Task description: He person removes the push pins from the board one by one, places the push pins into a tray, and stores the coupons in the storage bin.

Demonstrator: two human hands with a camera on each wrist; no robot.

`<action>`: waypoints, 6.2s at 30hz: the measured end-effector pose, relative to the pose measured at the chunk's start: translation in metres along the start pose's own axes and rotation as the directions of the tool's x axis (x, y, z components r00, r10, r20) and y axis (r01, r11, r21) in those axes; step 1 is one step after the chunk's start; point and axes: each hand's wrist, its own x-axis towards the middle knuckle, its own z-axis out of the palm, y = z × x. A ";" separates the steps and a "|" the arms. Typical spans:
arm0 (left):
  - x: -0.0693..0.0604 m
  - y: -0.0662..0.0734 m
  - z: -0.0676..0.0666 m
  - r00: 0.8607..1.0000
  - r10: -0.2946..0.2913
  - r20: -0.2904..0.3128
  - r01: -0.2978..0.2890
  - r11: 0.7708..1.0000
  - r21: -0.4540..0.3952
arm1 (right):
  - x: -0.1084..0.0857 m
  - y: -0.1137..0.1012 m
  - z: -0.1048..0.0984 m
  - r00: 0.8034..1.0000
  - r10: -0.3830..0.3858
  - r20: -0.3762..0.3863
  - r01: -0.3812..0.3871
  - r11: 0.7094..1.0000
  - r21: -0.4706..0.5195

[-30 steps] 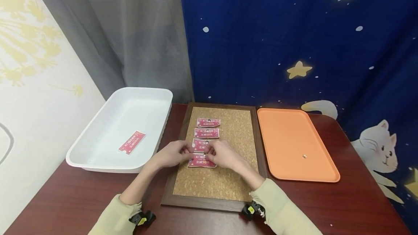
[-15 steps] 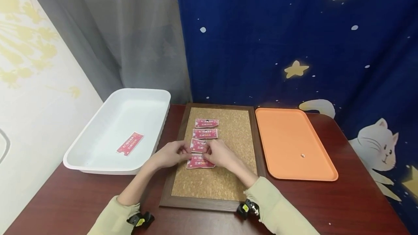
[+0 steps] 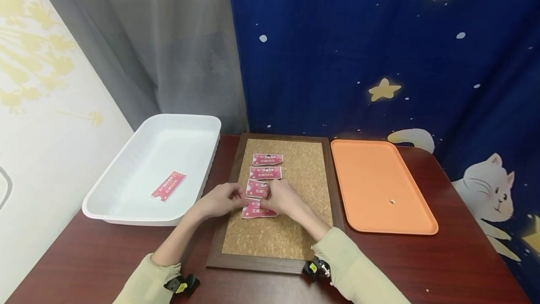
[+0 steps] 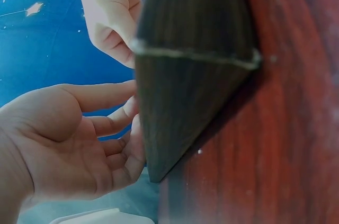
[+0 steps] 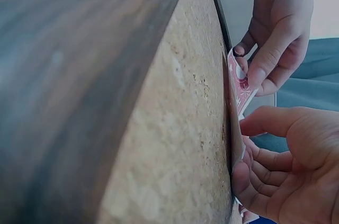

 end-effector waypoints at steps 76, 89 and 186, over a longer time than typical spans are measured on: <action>-0.003 0.000 0.001 1.000 0.003 0.021 -0.002 1.000 -0.023 | 0.002 0.005 -0.004 0.989 -0.147 0.005 0.147 0.988 -0.041; -0.003 0.001 0.001 1.000 0.012 0.024 -0.011 0.999 -0.036 | 0.000 0.007 -0.007 0.990 -0.143 0.007 0.143 0.990 -0.011; -0.070 -0.096 -0.119 0.908 -0.210 -0.361 0.152 0.971 -0.184 | -0.159 0.214 -0.140 0.751 0.362 -0.553 -0.314 0.931 0.185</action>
